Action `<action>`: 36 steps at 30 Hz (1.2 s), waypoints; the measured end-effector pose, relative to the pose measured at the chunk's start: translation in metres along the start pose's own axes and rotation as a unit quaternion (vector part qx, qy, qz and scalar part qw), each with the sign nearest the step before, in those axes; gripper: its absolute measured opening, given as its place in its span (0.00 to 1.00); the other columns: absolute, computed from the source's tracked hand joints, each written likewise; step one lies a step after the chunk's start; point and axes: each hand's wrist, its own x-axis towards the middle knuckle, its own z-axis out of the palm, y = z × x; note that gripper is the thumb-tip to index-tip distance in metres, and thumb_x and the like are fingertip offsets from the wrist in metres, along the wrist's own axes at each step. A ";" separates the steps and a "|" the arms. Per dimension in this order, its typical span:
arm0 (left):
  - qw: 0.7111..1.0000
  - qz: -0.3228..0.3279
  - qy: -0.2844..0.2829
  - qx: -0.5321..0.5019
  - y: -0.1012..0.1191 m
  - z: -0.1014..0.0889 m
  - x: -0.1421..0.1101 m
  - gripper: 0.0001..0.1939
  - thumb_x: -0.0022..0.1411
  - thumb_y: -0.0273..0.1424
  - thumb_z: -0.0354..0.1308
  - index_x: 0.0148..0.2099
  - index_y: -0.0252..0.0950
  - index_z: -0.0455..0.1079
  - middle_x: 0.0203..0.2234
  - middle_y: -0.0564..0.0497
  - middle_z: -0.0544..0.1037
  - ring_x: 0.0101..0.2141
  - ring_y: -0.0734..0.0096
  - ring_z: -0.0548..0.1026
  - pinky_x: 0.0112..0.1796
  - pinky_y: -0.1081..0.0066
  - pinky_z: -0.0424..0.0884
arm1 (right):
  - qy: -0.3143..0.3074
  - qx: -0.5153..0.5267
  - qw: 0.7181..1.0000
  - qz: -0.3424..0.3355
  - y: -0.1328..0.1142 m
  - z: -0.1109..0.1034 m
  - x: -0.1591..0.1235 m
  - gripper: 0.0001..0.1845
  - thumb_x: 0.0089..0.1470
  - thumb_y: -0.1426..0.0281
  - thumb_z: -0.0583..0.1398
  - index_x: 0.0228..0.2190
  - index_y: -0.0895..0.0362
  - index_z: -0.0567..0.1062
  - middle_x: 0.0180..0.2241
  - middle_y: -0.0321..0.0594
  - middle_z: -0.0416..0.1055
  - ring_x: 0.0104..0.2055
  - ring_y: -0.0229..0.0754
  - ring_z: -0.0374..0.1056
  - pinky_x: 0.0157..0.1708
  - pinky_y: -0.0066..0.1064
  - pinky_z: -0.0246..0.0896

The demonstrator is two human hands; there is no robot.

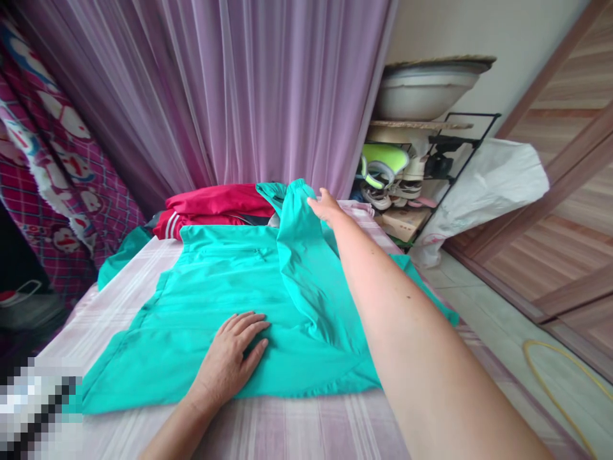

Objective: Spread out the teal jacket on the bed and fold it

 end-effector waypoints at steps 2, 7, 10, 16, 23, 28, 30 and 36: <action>1.000 0.000 0.001 -0.002 0.000 0.000 0.000 0.15 0.69 0.39 0.52 0.55 0.46 0.71 0.54 0.50 0.76 0.56 0.59 0.71 0.58 0.48 0.66 | 0.004 -0.073 0.997 0.008 0.005 0.008 -0.007 0.37 0.56 0.65 0.60 0.64 0.60 0.58 0.64 0.54 0.59 0.64 0.52 0.58 0.63 0.48 0.54; 1.000 0.005 0.001 -0.004 0.001 0.001 0.002 0.16 0.69 0.39 0.52 0.54 0.44 0.72 0.53 0.49 0.77 0.55 0.58 0.72 0.57 0.49 0.66 | -0.082 -0.204 0.970 -0.106 0.033 0.025 -0.092 0.32 0.60 0.64 0.54 0.64 0.58 0.60 0.65 0.49 0.59 0.67 0.48 0.54 0.65 0.43 0.49; 1.000 0.008 0.003 -0.003 0.000 0.001 0.003 0.16 0.68 0.39 0.53 0.54 0.43 0.72 0.53 0.49 0.77 0.55 0.57 0.72 0.57 0.50 0.66 | -0.141 -0.297 0.935 -0.131 0.060 0.020 -0.162 0.31 0.64 0.58 0.50 0.65 0.54 0.60 0.67 0.46 0.54 0.68 0.48 0.50 0.65 0.44 0.48; 1.000 0.012 -0.007 -0.009 -0.007 0.002 0.002 0.16 0.67 0.38 0.54 0.55 0.44 0.72 0.53 0.49 0.76 0.54 0.59 0.72 0.57 0.53 0.66 | -0.130 -0.447 0.883 0.056 0.100 -0.013 -0.213 0.31 0.67 0.54 0.43 0.66 0.50 0.56 0.70 0.44 0.48 0.70 0.49 0.44 0.65 0.55 0.39; 0.994 -0.077 -0.075 0.029 0.029 -0.013 0.042 0.17 0.68 0.42 0.50 0.45 0.44 0.79 0.43 0.47 0.81 0.45 0.58 0.76 0.49 0.59 0.68 | -0.108 -0.445 0.888 0.041 0.095 -0.013 -0.211 0.32 0.67 0.53 0.41 0.66 0.50 0.57 0.69 0.46 0.50 0.70 0.49 0.45 0.64 0.55 0.40; 0.974 -0.173 -0.139 0.054 0.075 -0.005 0.083 0.18 0.66 0.46 0.52 0.44 0.47 0.81 0.43 0.46 0.82 0.47 0.53 0.76 0.45 0.61 0.67 | -0.096 -0.423 0.900 0.035 0.095 -0.013 -0.213 0.32 0.66 0.53 0.41 0.65 0.51 0.59 0.69 0.46 0.51 0.69 0.51 0.46 0.64 0.55 0.38; 0.968 -0.207 -0.140 0.036 0.084 0.001 0.092 0.19 0.65 0.48 0.52 0.44 0.47 0.80 0.43 0.47 0.82 0.48 0.52 0.76 0.45 0.60 0.66 | -0.097 -0.415 0.904 0.036 0.096 -0.013 -0.212 0.32 0.66 0.53 0.41 0.66 0.51 0.58 0.69 0.46 0.51 0.69 0.51 0.45 0.64 0.55 0.38; 0.956 -0.267 -0.119 -0.019 0.092 0.012 0.104 0.14 0.65 0.42 0.53 0.42 0.42 0.77 0.42 0.49 0.82 0.45 0.58 0.77 0.42 0.65 0.66 | -0.104 -0.405 0.907 0.051 0.093 -0.014 -0.211 0.33 0.66 0.52 0.41 0.66 0.50 0.57 0.69 0.46 0.49 0.70 0.51 0.44 0.65 0.55 0.36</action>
